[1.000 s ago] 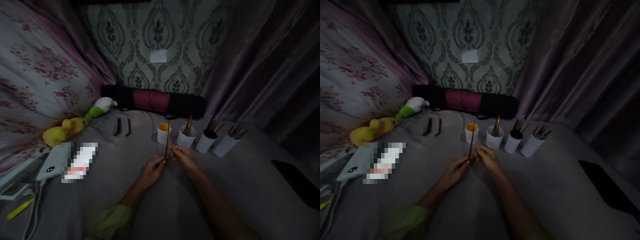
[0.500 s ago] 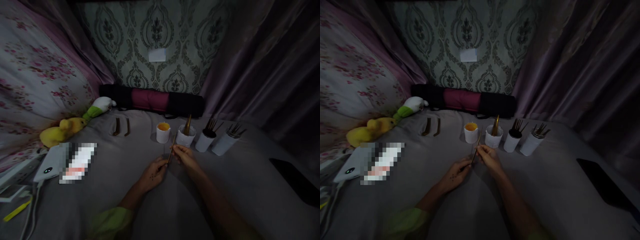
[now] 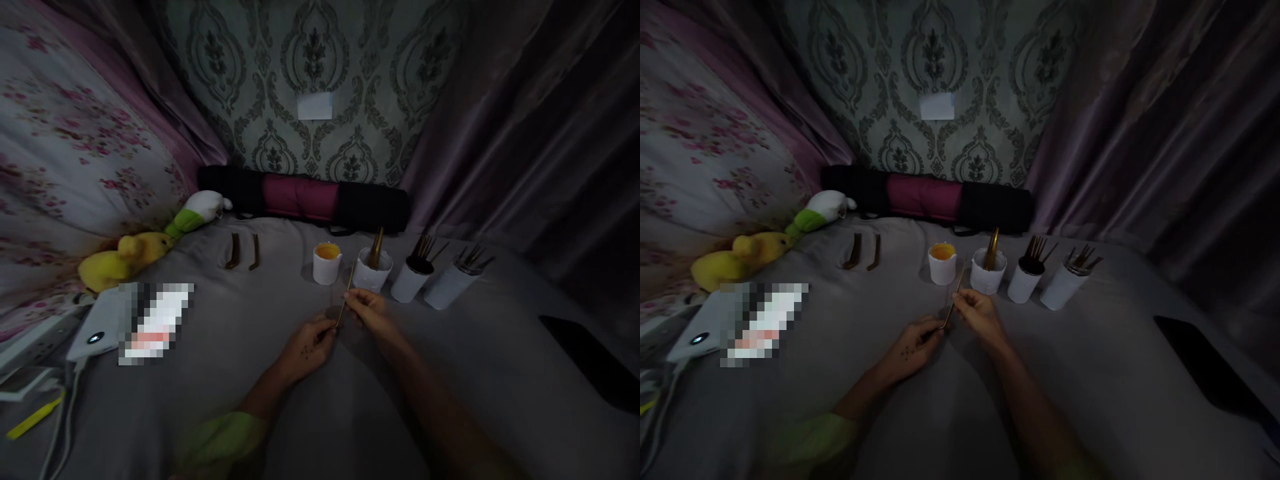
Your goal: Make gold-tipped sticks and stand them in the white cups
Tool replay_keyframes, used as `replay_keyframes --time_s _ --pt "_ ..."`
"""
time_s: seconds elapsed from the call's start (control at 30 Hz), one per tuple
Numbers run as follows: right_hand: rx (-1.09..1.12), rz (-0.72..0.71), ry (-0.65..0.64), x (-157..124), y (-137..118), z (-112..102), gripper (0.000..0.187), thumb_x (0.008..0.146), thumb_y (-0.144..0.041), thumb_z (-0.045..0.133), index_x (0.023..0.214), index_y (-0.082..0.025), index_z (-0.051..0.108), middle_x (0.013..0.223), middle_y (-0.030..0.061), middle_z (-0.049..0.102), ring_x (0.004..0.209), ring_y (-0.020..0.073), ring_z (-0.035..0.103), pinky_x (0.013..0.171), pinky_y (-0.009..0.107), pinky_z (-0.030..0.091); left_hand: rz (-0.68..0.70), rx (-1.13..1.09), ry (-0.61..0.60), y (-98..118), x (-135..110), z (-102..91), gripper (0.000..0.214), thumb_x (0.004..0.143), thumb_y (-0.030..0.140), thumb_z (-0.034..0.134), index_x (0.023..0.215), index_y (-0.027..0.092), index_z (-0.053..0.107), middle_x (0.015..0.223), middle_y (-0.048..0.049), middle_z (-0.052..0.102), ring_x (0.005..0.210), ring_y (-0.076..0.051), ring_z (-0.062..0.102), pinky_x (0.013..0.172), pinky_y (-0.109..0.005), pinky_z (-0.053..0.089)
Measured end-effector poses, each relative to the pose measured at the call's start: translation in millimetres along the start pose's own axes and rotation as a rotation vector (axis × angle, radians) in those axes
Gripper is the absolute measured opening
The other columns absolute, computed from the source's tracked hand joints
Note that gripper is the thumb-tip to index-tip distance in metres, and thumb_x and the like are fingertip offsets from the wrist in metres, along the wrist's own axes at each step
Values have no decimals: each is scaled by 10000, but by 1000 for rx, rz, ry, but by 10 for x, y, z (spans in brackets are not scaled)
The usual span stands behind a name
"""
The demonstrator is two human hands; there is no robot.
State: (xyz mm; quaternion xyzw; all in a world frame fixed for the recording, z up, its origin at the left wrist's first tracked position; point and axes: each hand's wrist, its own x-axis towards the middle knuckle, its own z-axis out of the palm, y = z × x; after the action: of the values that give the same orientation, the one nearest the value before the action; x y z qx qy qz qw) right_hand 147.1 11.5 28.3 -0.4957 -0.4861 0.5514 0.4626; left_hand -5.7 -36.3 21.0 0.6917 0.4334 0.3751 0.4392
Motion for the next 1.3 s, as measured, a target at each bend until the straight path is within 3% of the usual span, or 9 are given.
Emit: replay_keyframes --time_s 0.23,0.37,0.5,0.83,1.3 --pt "-56 -17 -24 16 -19 -42 330 647 -478 604 666 -149 577 531 -17 492 382 42 338 342 186 227 -146 -204 -20 1 18 23 263 750 285 488 928 172 646 790 -52 599 701 -137 504 608 -228 377" --pt "-81 -19 -46 7 -47 -65 332 663 -478 590 685 -146 582 547 -15 493 387 44 345 344 188 225 -300 -363 -107 36 34 -3 269 735 288 516 933 137 618 635 -11 533 508 -65 409 459 -182 285" --pt "-121 -56 -71 2 -56 -81 304 688 -456 572 681 -152 595 552 -17 497 389 41 346 360 193 234 -400 -520 -176 43 38 -14 318 716 287 540 983 118 565 645 1 514 437 -32 345 395 -175 207" --pt "-141 -71 -67 -21 -115 -88 264 679 -422 582 696 -160 604 543 -22 497 403 49 360 382 194 244 -523 -728 -182 -62 42 -64 387 666 266 613 1024 140 535 752 -25 552 502 -36 422 445 -182 257" --pt "-319 -260 -109 -3 -83 -126 235 740 -371 505 716 -159 604 574 -18 510 453 60 392 426 188 277 -515 -814 -161 -100 35 -69 325 665 193 630 977 126 564 760 -35 562 560 -41 452 481 -165 318"
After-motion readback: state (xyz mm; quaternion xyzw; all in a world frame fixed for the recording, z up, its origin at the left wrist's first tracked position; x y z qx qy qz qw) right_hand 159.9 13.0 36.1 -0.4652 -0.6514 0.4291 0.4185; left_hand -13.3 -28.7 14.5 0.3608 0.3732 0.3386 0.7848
